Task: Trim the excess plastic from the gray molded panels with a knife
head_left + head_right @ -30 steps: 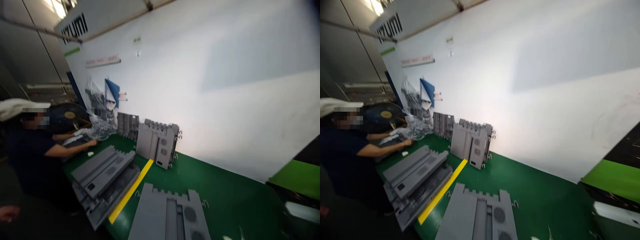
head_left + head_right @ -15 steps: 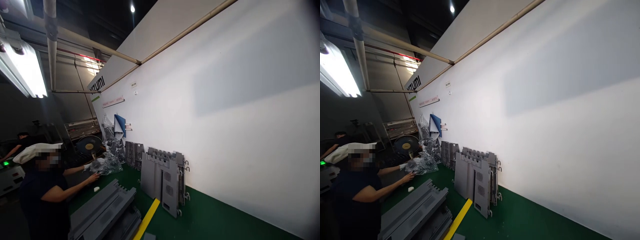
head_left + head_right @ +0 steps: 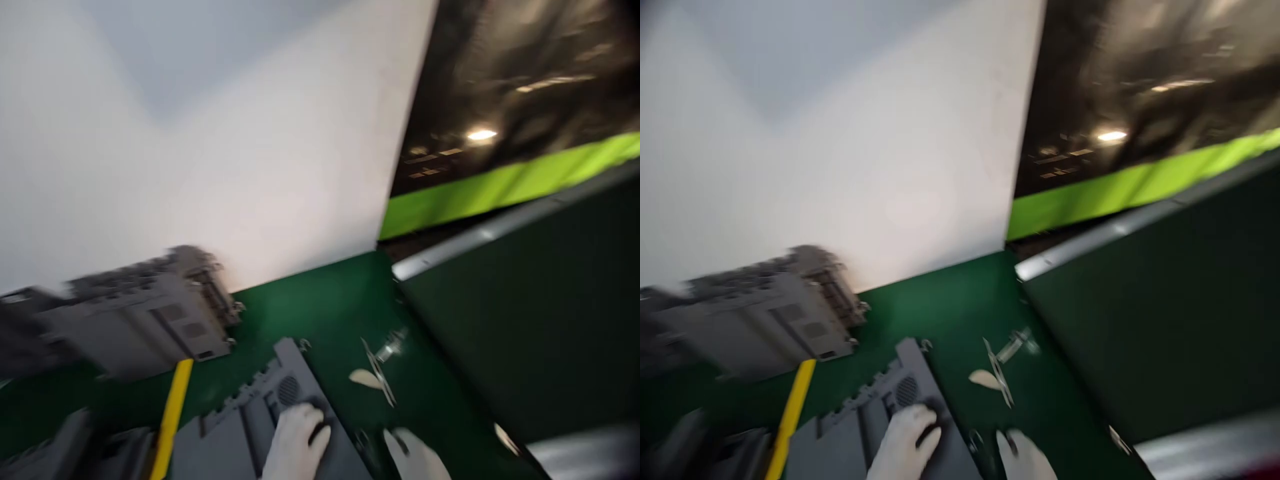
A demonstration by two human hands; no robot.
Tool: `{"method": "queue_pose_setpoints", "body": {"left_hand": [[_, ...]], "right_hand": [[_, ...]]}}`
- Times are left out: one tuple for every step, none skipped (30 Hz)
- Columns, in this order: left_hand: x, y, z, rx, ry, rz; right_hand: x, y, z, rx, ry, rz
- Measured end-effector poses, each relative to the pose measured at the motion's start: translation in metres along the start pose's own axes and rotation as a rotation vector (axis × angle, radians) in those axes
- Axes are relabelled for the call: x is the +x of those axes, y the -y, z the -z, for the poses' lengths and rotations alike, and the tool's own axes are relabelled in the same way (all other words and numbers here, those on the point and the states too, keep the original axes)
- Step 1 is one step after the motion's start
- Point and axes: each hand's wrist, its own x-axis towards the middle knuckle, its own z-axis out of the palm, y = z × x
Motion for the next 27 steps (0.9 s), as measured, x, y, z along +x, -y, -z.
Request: {"method": "queue_pose_setpoints", "body": {"left_hand": [[0.019,-0.016,-0.013,0.02,0.031,-0.129],[0.035,-0.03,-0.025,0.054,0.062,-0.249],[0.048,-0.041,-0.036,0.108,0.099,-0.357],[0.058,-0.049,-0.045,0.179,0.139,-0.444],[0.066,-0.055,-0.052,0.257,0.185,-0.504],[0.072,-0.058,-0.056,0.327,0.235,-0.539],[0.076,-0.059,-0.058,0.382,0.273,-0.558],[0.079,-0.06,-0.059,0.418,0.297,-0.561],[0.082,-0.061,-0.059,0.433,0.314,-0.551],[0.084,-0.063,-0.059,0.437,0.333,-0.537],[0.087,-0.065,-0.058,0.436,0.357,-0.521],[0.089,-0.068,-0.057,0.431,0.383,-0.508],[0.091,-0.072,-0.056,0.427,0.415,-0.495],[0.094,-0.075,-0.055,0.421,0.451,-0.483],[0.097,-0.078,-0.055,0.418,0.488,-0.466],[0.1,-0.08,-0.055,0.413,0.521,-0.446],[0.104,-0.081,-0.055,0.404,0.548,-0.427],[0.107,-0.082,-0.056,0.395,0.572,-0.411],[0.11,-0.081,-0.057,0.382,0.594,-0.401],[0.113,-0.081,-0.059,0.367,0.614,-0.397],[0.116,-0.08,-0.06,0.354,0.633,-0.394],[0.119,-0.08,-0.062,0.343,0.648,-0.394],[0.121,-0.08,-0.063,0.34,0.662,-0.391],[0.123,-0.08,-0.065,0.34,0.671,-0.386],[0.125,-0.081,-0.066,0.341,0.676,-0.379],[0.126,-0.082,-0.067,0.343,0.679,-0.372],[0.127,-0.083,-0.068,0.341,0.675,-0.366]], "right_hand": [[-0.003,-0.015,0.002,-0.031,-0.033,-0.042],[-0.004,-0.028,0.003,-0.119,-0.099,-0.029],[-0.003,-0.037,0.003,-0.198,-0.138,-0.045],[-0.001,-0.043,0.002,-0.274,-0.163,-0.052],[0.0,-0.047,0.001,-0.336,-0.169,-0.062],[0.001,-0.049,-0.001,-0.37,-0.156,-0.077],[0.0,-0.051,-0.004,-0.387,-0.139,-0.081],[-0.002,-0.051,-0.008,-0.393,-0.124,-0.074],[-0.005,-0.051,-0.012,-0.395,-0.111,-0.064],[-0.009,-0.05,-0.016,-0.401,-0.101,-0.053],[-0.012,-0.048,-0.02,-0.415,-0.093,-0.041],[-0.015,-0.046,-0.023,-0.44,-0.085,-0.03],[-0.017,-0.043,-0.025,-0.476,-0.075,-0.019],[-0.017,-0.04,-0.027,-0.515,-0.068,-0.008],[-0.016,-0.038,-0.027,-0.55,-0.064,0.002],[-0.015,-0.037,-0.026,-0.572,-0.063,0.005],[-0.013,-0.038,-0.025,-0.575,-0.057,0.007],[-0.012,-0.042,-0.023,-0.552,-0.043,0.007],[-0.012,-0.047,-0.021,-0.494,-0.009,0.004],[-0.014,-0.054,-0.019,-0.412,0.047,-0.002],[-0.017,-0.06,-0.018,-0.32,0.121,-0.008],[-0.022,-0.066,-0.018,-0.226,0.203,-0.001],[-0.028,-0.069,-0.018,-0.148,0.283,0.015],[-0.033,-0.07,-0.019,-0.097,0.349,0.035],[-0.038,-0.069,-0.022,-0.073,0.397,0.059],[-0.041,-0.066,-0.025,-0.069,0.428,0.079],[-0.043,-0.062,-0.028,-0.07,0.45,0.092]]}}
